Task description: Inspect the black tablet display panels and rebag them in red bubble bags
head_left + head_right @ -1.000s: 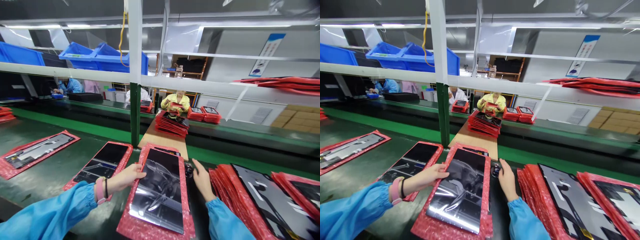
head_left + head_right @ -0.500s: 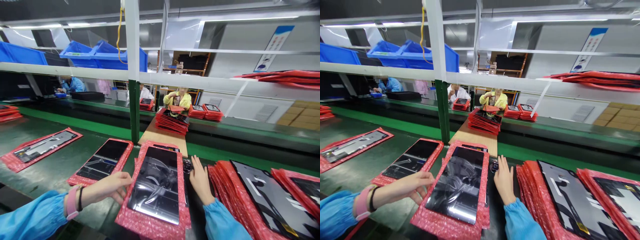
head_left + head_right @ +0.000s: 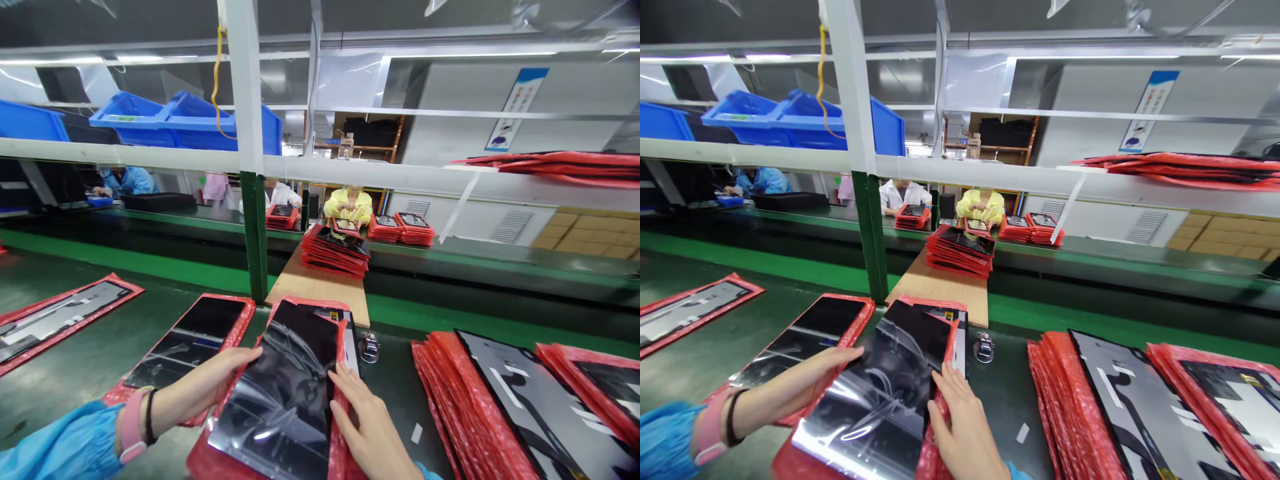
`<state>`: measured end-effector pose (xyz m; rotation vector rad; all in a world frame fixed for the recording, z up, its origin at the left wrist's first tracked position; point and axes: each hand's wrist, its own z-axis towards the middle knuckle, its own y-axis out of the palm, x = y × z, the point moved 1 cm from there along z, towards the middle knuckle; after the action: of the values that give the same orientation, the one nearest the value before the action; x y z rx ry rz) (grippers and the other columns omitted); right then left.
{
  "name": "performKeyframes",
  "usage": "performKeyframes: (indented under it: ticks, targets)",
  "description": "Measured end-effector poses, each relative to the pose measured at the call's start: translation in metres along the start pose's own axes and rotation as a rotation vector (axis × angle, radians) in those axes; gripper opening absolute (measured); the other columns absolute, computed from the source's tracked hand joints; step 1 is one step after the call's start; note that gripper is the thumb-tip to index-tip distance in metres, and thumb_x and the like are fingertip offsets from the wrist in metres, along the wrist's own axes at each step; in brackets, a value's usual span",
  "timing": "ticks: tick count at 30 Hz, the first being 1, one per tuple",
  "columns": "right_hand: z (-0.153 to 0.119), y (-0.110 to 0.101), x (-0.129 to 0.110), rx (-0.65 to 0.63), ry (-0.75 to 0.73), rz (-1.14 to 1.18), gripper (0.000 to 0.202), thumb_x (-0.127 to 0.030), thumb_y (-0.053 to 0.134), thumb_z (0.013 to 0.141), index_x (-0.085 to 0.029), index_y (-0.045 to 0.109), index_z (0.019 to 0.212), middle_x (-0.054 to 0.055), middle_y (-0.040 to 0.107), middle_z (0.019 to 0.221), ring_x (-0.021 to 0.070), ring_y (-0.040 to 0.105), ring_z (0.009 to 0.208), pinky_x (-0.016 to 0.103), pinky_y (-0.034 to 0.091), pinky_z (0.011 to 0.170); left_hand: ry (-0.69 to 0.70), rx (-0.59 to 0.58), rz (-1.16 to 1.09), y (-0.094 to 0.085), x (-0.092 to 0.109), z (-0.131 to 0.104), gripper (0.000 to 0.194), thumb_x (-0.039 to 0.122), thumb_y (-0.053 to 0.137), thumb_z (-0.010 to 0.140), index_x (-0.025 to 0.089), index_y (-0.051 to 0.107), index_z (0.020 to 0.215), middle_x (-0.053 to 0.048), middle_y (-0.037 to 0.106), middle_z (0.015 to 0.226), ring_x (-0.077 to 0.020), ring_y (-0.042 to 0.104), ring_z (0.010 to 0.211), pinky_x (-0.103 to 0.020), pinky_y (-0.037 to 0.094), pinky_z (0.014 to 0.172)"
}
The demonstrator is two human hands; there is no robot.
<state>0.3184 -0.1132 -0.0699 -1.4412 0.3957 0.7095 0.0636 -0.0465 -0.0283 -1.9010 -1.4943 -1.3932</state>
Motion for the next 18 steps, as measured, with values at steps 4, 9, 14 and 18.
performKeyframes:
  ticks: [4, 9, 14, 18]
  targets:
    - [0.006, -0.007, 0.003, 0.012, -0.055, 0.098, 0.043, -0.036, 0.042, 0.091, -0.019, 0.062, 0.125, 0.01, 0.056, 0.137, 0.0255, 0.047, 0.13, 0.043, 0.033, 0.111, -0.009, -0.038, -0.053, 0.003, 0.013, 0.01, 0.033, 0.042, 0.071, 0.074, 0.012, 0.07, 0.089, -0.008, 0.076, 0.081, -0.0279, 0.069, 0.088, -0.036, 0.05, 0.085]
    - [0.016, -0.026, 0.035, 0.281, 0.148, 0.149, 0.031, -0.041, 0.042, 0.088, -0.02, 0.063, 0.098, 0.008, 0.07, 0.097, 0.0223, 0.066, 0.087, 0.032, 0.05, 0.077, 0.137, 0.14, -0.041, -0.02, 0.01, 0.024, 0.041, 0.028, 0.08, 0.062, 0.016, 0.071, 0.099, -0.007, 0.077, 0.091, -0.0303, 0.07, 0.092, -0.039, 0.052, 0.086]
    - [0.026, -0.028, 0.052, 0.177, 0.282, 0.114, 0.023, -0.042, 0.056, 0.078, -0.023, 0.052, 0.066, -0.001, 0.058, 0.057, 0.0179, 0.054, 0.055, 0.029, 0.039, 0.054, 0.326, 0.317, -0.107, -0.089, 0.006, 0.015, 0.054, 0.031, 0.085, 0.051, 0.024, 0.072, 0.103, -0.003, 0.077, 0.094, -0.0342, 0.069, 0.098, -0.041, 0.055, 0.085]
    - [0.031, -0.023, 0.056, 0.112, 0.362, 0.14, 0.027, -0.04, 0.067, 0.069, -0.023, 0.046, 0.065, -0.005, 0.051, 0.05, 0.0158, 0.048, 0.053, 0.027, 0.031, 0.054, 0.412, 0.591, -0.078, -0.145, 0.007, 0.003, 0.043, 0.036, 0.085, 0.052, 0.026, 0.075, 0.093, 0.006, 0.077, 0.083, -0.0342, 0.065, 0.104, -0.041, 0.052, 0.087]
